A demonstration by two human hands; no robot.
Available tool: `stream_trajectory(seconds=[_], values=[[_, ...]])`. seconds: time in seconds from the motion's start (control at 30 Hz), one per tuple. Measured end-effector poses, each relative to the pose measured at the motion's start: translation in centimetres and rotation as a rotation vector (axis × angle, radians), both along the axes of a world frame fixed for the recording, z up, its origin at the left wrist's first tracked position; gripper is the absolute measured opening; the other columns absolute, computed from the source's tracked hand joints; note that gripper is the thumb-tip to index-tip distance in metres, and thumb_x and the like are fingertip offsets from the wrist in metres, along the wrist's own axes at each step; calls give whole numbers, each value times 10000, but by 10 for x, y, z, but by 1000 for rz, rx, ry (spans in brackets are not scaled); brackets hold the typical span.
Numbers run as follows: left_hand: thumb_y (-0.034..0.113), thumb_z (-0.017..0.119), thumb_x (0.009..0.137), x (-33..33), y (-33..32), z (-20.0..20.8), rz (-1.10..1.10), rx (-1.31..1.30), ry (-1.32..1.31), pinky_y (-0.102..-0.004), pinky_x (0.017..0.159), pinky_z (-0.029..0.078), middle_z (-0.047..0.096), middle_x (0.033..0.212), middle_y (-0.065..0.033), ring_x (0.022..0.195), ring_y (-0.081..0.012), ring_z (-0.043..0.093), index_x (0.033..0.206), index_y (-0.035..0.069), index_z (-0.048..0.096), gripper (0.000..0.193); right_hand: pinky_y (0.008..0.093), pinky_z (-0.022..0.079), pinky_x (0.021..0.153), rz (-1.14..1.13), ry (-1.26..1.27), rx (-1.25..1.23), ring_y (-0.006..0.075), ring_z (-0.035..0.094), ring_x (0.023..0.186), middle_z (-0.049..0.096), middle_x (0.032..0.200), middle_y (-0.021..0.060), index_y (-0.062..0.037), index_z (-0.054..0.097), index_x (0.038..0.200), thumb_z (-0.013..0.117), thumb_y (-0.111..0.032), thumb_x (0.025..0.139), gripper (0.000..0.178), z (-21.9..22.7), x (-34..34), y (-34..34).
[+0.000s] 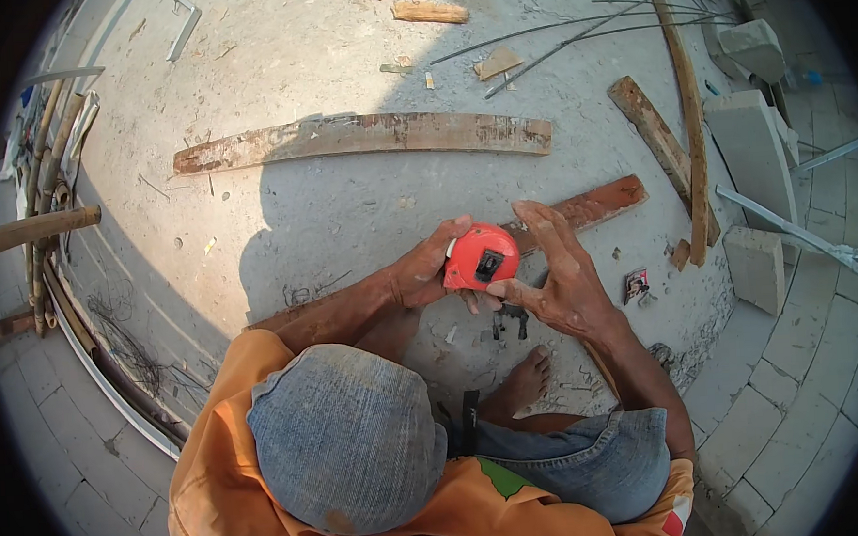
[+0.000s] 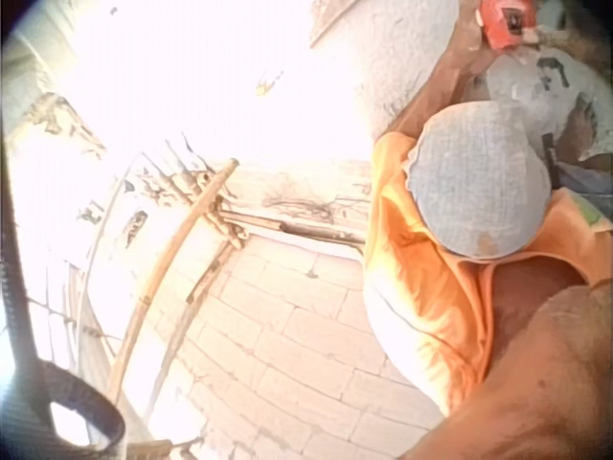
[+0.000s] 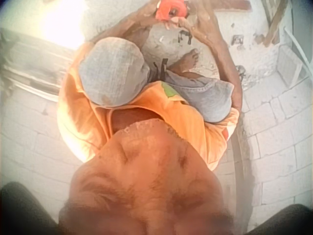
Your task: The person measures wooden planks using a measuring tape, handles a hammer, and cuts a wooden plank with a hand saw.
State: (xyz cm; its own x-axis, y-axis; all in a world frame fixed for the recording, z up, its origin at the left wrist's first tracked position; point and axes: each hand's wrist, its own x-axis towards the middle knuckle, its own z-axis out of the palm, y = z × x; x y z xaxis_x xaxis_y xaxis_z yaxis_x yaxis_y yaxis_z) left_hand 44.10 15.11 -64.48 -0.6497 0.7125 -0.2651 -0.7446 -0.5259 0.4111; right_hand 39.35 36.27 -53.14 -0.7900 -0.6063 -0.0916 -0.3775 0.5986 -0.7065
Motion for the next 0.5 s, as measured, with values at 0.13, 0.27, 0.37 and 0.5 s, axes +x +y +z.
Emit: stream_trajectory(seconds=[0.13, 0.27, 0.37, 0.5], values=[[720, 369, 975, 1, 21, 10, 120, -210, 140, -459, 875, 620, 652, 1200, -164, 1095, -241, 679, 1397, 18, 468, 825, 514, 478, 1035, 338, 108, 86, 469, 511, 1288, 498, 1404, 275, -15, 316, 1542, 893, -404, 701, 1091, -15, 6, -12], [614, 457, 1004, 11, -1, -10, -104, 109, -28, -463, 955, 575, 572, 1339, -139, 1207, -225, 608, 1428, 21, 428, 730, 513, 496, 980, 227, -177, -9, 455, 561, 1196, 518, 1317, 305, 19, 308, 1529, 886, -266, 704, 1046, -10, 12, -30], [565, 540, 992, 15, -11, 14, -116, 107, 9, -457, 928, 576, 552, 1367, -153, 1169, -239, 621, 1455, 4, 405, 739, 515, 511, 921, 112, 115, 22, 456, 550, 1152, 494, 1295, 280, 59, 336, 1489, 879, -204, 697, 996, -26, 16, -16], [424, 638, 972, 21, -14, 16, 47, -140, 93, -439, 973, 551, 512, 1414, -203, 1237, -286, 581, 1482, -34, 382, 732, 504, 512, 920, 225, 255, 49, 453, 547, 1136, 485, 1291, 287, 79, 346, 1471, 878, -206, 712, 970, -17, 16, -26]])
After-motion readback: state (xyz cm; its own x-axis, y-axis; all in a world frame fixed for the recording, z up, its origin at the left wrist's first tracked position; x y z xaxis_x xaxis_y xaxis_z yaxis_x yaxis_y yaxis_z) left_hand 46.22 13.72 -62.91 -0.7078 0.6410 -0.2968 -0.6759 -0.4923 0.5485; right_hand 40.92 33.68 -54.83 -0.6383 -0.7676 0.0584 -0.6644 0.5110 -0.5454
